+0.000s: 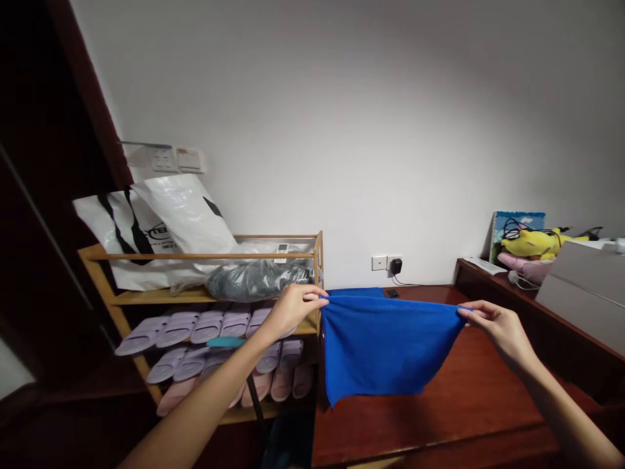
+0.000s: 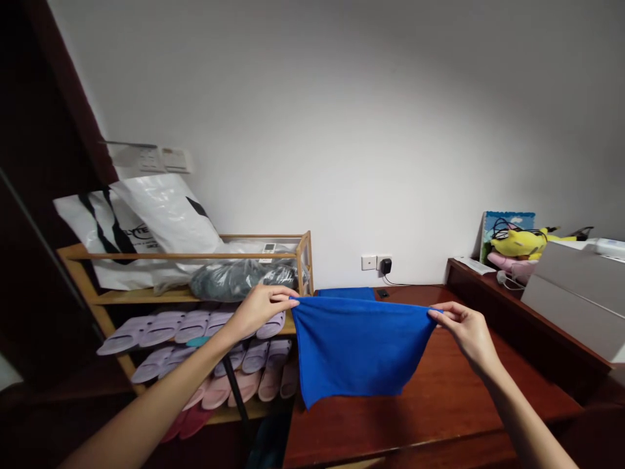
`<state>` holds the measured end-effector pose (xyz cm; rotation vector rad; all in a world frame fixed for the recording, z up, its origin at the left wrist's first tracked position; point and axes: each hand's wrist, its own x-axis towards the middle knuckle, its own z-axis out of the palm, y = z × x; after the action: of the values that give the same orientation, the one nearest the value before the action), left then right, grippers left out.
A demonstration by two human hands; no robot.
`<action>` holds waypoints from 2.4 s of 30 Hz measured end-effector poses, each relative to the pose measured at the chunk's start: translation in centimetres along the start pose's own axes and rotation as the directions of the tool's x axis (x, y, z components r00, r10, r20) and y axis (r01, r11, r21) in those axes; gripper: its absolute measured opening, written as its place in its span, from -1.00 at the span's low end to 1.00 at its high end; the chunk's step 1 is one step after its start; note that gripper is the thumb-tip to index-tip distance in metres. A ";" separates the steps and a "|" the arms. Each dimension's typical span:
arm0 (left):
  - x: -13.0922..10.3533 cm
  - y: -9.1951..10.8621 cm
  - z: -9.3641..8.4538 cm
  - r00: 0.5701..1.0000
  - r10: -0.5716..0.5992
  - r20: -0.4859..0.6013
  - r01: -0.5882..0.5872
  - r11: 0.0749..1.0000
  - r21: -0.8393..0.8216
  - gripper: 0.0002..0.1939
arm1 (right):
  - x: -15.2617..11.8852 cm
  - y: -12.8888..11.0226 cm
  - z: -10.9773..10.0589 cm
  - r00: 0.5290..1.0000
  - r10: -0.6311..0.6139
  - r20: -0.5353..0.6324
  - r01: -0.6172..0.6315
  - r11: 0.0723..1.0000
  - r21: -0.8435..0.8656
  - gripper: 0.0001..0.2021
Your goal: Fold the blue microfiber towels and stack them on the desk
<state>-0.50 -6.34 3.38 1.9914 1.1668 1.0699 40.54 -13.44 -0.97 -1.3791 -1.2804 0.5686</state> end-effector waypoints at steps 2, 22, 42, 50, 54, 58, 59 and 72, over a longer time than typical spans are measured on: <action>-0.3 -0.1 -0.1 1.000 0.020 0.002 -0.020 0.996 0.083 -0.75 | 0.0 -0.4 0.0 0.999 -0.048 -0.011 0.047 0.997 -0.057 -0.53; -6.1 1.0 -3.2 0.959 -0.099 0.267 0.088 0.995 0.055 -0.83 | -3.9 0.3 -2.0 0.902 -0.401 0.159 0.430 0.813 -0.392 -0.68; -3.7 -3.8 0.0 0.881 -0.264 0.393 0.233 0.964 0.125 -0.72 | -0.2 5.4 1.8 0.919 -0.218 0.328 0.329 0.883 -0.335 -0.63; 0.3 -12.3 4.7 0.934 -0.264 0.239 0.269 0.963 0.014 -0.70 | 2.8 11.6 7.3 0.981 0.122 0.147 -0.104 0.987 -0.125 -0.53; 2.1 -14.8 6.5 0.950 -0.287 0.126 0.297 0.953 -0.062 -0.73 | 4.5 13.7 9.1 0.975 0.212 0.068 -0.213 0.977 0.003 -0.56; 3.6 -17.7 8.2 0.922 -0.382 0.057 0.386 0.911 -0.141 -0.70 | 5.8 16.2 11.0 0.965 0.255 0.054 -0.259 0.962 0.084 -0.58; 3.9 -18.5 8.5 0.910 -0.411 0.050 0.414 0.896 -0.163 -0.69 | 6.0 16.8 11.5 0.963 0.264 0.053 -0.268 0.957 0.107 -0.58; 7.1 -25.7 11.4 0.770 -0.637 0.042 0.609 0.713 -0.347 -0.78 | 9.2 22.8 17.4 0.957 0.275 0.098 -0.291 0.923 0.253 -0.49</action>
<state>0.56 10.34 -20.31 1.1435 1.4378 0.9075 36.25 6.15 -23.38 -1.3349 -1.0128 0.9526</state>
